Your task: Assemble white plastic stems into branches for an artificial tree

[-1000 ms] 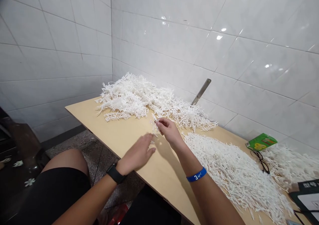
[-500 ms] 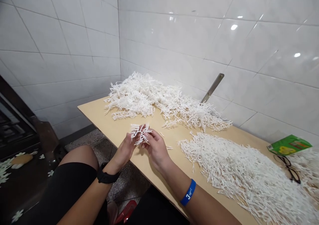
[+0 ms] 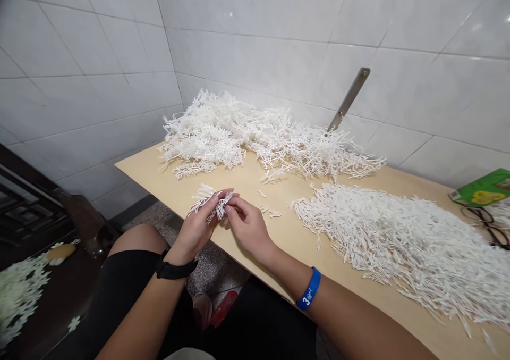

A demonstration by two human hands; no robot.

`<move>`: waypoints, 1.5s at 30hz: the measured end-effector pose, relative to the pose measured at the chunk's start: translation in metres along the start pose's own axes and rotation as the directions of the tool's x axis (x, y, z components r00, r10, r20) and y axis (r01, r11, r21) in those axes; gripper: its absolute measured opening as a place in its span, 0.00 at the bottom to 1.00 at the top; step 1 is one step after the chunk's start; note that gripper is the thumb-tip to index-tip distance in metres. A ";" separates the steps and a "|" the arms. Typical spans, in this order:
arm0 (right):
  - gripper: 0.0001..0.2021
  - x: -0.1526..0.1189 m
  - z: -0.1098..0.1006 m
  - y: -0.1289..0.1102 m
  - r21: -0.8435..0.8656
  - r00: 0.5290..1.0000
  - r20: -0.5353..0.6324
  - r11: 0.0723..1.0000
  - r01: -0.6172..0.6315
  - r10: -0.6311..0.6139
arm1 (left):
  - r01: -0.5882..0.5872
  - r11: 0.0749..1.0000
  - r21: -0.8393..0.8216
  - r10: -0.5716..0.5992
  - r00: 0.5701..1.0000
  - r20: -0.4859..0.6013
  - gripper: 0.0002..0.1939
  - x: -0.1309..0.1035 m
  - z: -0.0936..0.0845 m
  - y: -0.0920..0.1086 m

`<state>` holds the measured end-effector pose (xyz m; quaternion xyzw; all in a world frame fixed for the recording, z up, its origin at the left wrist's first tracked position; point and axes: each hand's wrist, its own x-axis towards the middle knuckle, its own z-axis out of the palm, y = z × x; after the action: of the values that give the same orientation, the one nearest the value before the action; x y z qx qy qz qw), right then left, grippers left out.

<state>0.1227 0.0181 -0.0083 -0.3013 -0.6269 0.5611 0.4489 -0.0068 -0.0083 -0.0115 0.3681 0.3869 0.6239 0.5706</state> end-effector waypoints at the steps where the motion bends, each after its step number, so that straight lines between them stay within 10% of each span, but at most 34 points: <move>1: 0.13 -0.001 0.000 0.002 -0.017 1.000 0.008 1.000 0.002 -0.002 | -0.005 1.000 0.011 0.005 1.000 0.008 0.24 0.000 0.000 0.000; 17: 0.13 -0.001 -0.002 -0.001 -0.169 0.997 0.024 0.983 0.071 -0.068 | -0.030 0.983 0.179 -0.019 0.964 0.265 0.26 0.000 -0.008 0.003; 27: 0.09 0.000 0.001 -0.014 -0.419 0.981 0.148 0.890 0.180 -0.129 | -0.052 0.998 -0.019 0.051 0.998 -0.049 0.32 0.003 -0.005 -0.002; 34: 0.10 0.015 -0.022 -0.012 -0.709 0.962 0.054 0.668 0.225 -0.267 | -0.047 0.997 -0.064 0.047 0.999 -0.003 0.26 0.010 -0.006 -0.005; 45: 0.16 0.018 -0.016 -0.013 -0.249 0.995 0.099 0.968 0.037 -0.012 | -0.113 0.969 0.218 0.079 0.984 0.161 0.22 0.004 -0.007 -0.002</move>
<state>0.1308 0.0384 0.0079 -0.3202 -0.7172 0.4859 0.3834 -0.0131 -0.0042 -0.0163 0.4952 0.3929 0.5730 0.5216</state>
